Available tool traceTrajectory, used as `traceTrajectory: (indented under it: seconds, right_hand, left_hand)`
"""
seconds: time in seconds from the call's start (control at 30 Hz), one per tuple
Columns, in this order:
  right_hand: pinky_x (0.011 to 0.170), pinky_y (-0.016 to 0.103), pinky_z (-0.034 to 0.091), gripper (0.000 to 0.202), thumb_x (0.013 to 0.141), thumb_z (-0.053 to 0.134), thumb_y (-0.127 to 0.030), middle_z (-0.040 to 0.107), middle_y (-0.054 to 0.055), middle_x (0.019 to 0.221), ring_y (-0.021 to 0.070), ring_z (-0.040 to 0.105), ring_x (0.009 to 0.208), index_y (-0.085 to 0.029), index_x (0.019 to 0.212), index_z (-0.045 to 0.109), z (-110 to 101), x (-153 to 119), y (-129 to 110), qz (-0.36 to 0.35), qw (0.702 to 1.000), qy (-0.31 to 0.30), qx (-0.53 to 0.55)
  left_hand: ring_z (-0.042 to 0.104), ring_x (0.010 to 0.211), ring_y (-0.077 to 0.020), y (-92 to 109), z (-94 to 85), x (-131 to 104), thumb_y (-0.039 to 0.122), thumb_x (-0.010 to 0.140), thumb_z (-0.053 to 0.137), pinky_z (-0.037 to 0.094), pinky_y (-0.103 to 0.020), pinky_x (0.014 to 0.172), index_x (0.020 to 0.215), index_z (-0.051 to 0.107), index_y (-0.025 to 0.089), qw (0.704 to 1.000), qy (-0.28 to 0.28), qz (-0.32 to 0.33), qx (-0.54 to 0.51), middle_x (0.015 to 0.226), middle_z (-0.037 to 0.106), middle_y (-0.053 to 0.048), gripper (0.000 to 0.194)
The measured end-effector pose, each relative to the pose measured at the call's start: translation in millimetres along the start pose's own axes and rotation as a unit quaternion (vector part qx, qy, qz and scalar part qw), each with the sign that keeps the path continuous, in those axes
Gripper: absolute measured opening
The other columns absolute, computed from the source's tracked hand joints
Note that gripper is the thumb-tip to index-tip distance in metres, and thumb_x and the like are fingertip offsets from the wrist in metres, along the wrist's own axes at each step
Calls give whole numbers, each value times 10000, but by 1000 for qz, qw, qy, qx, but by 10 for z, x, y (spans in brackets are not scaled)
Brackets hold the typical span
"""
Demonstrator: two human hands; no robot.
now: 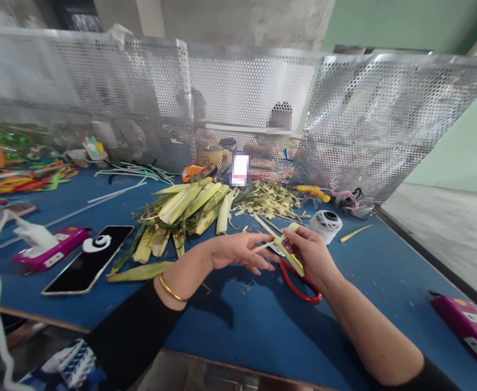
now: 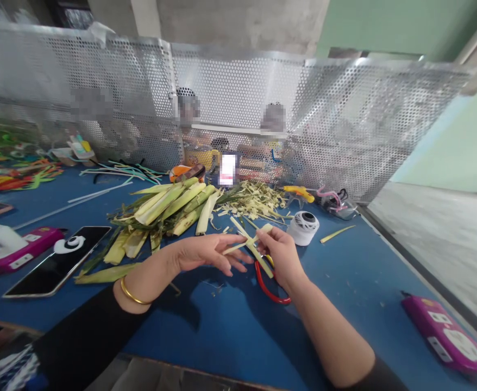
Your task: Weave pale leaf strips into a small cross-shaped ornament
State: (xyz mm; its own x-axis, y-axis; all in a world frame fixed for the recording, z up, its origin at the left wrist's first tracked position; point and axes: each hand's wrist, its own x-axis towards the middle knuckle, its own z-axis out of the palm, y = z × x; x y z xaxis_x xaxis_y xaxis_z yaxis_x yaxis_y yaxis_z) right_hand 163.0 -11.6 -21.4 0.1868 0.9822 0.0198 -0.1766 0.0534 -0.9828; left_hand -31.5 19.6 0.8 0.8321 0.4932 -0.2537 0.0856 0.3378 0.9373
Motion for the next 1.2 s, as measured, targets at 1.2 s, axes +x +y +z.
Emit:
traceTrajectory:
  seconds: [1.2]
  right_hand:
    - [614, 270, 413, 307, 717, 663, -483, 637, 3, 674, 141, 535, 626, -176, 718, 660, -7, -34, -98, -46, 947, -203, -246]
  left_hand:
    - [450, 401, -77, -209, 352, 118, 447, 763, 635, 329, -201, 441, 677, 713, 147, 975, 70, -41, 208, 454, 545, 16, 322]
